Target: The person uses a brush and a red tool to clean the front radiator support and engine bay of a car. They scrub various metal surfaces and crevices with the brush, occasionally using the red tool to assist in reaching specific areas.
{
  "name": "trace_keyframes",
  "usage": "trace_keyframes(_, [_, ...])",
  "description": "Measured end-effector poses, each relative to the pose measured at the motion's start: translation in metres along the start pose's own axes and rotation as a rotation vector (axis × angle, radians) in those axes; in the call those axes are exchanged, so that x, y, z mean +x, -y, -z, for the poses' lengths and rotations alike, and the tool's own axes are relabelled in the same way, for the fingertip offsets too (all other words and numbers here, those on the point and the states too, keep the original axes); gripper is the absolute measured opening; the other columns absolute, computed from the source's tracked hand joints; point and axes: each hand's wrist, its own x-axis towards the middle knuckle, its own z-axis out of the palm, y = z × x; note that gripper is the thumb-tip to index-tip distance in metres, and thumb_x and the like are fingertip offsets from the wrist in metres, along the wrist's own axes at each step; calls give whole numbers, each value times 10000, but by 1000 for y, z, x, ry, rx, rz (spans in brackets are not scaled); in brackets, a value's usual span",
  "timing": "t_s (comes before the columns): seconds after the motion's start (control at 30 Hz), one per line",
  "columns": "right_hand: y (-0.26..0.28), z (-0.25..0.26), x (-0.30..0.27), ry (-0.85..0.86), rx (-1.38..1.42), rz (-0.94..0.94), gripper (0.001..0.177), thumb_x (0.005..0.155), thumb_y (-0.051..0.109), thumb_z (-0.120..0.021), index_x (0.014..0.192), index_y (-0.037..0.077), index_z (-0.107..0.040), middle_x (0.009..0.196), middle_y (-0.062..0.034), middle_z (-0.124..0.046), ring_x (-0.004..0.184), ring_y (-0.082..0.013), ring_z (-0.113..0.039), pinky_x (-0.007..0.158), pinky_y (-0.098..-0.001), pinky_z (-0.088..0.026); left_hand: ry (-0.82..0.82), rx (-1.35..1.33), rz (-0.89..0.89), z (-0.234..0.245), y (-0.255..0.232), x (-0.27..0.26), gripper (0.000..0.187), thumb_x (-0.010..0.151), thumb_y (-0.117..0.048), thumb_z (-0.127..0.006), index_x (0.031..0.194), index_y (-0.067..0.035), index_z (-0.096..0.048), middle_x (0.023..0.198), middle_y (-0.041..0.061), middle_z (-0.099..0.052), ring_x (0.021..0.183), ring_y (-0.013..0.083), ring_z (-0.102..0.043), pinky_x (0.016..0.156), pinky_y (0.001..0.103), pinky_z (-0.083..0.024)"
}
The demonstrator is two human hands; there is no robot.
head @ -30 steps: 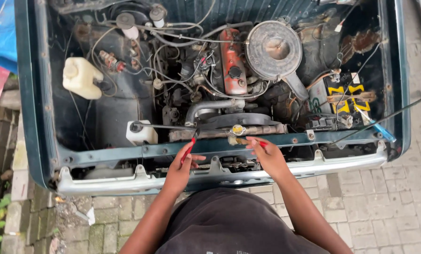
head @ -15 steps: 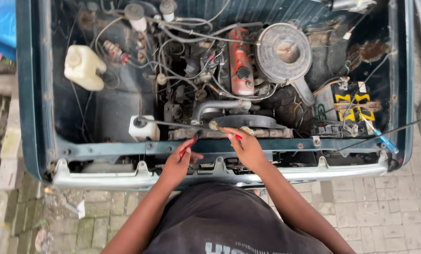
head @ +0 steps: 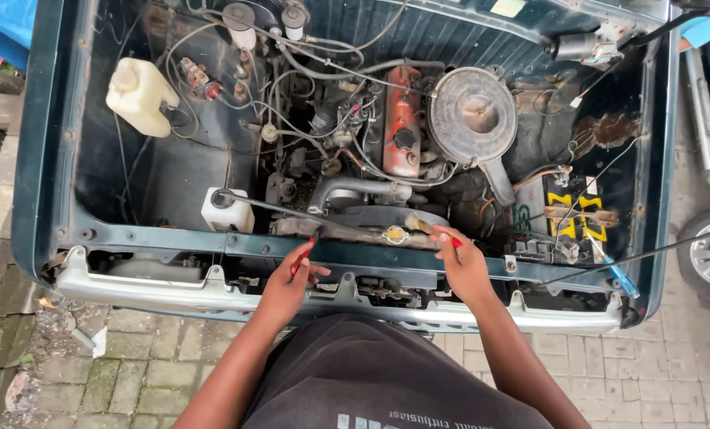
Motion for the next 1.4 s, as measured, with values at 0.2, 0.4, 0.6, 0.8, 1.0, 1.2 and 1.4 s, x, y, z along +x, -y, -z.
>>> trace_keyframes(0.2, [-54, 15, 7, 13, 4, -88, 360, 1100, 237, -428, 1327, 126, -684, 1178, -164, -759, 996, -292, -733, 799, -399, -587, -41, -43, -45, -21, -11, -3, 467, 1092, -186, -320, 1523, -82, -465, 1103, 148, -782, 1021, 232, -687, 807, 313, -489])
trace_keyframes(0.4, [-40, 50, -4, -53, -112, -82, 345, 1112, 238, -424, 1329, 152, -679, 1194, -157, -748, 1063, -337, -724, 841, -469, -596, -126, 27, -45, -37, -22, -8, 457, 1093, -163, -332, 1525, -83, -461, 1085, 142, -786, 1010, 236, -685, 827, 335, -500])
trace_keyframes(0.6, [-60, 53, -3, -122, -302, 70, 293, 1062, 228, -520, 1296, 179, -691, 1192, -192, -723, 1084, -438, -682, 899, -558, -575, -134, 2, 65, -50, -29, -10, 475, 1087, -164, -327, 1544, -98, -438, 1124, 131, -784, 1054, 223, -693, 847, 329, -503])
trace_keyframes(0.8, [-41, 32, -21, 16, -262, 86, 318, 1065, 261, -496, 1311, 226, -695, 1209, -117, -731, 1081, -380, -709, 885, -493, -597, -178, 4, 37, -57, -43, -17, 470, 1092, -162, -322, 1538, -82, -448, 1106, 127, -784, 1026, 213, -687, 810, 324, -505])
trace_keyframes(1.0, [-58, 32, -5, 118, 14, 63, 337, 1072, 192, -472, 1302, 185, -718, 1147, -115, -771, 883, -226, -744, 741, -357, -621, -236, -53, 3, -65, -31, -8, 461, 1096, -143, -313, 1531, -46, -432, 1090, 135, -774, 965, 193, -668, 796, 301, -487])
trace_keyframes(1.2, [-52, 41, 2, 96, 112, 71, 376, 1079, 177, -435, 1375, 114, -659, 1192, -165, -747, 884, -205, -679, 741, -326, -588, -237, -53, -14, -81, -26, -6, 463, 1090, -159, -329, 1529, -49, -425, 1086, 139, -778, 972, 203, -692, 800, 319, -509])
trace_keyframes(1.4, [-72, 39, 9, 179, 195, -28, 385, 1082, 149, -400, 1358, 78, -658, 1186, -182, -746, 810, -185, -646, 668, -269, -575, -281, -151, -91, -92, -16, -2, 440, 1095, -151, -336, 1508, -68, -464, 1049, 120, -779, 929, 177, -682, 797, 302, -491])
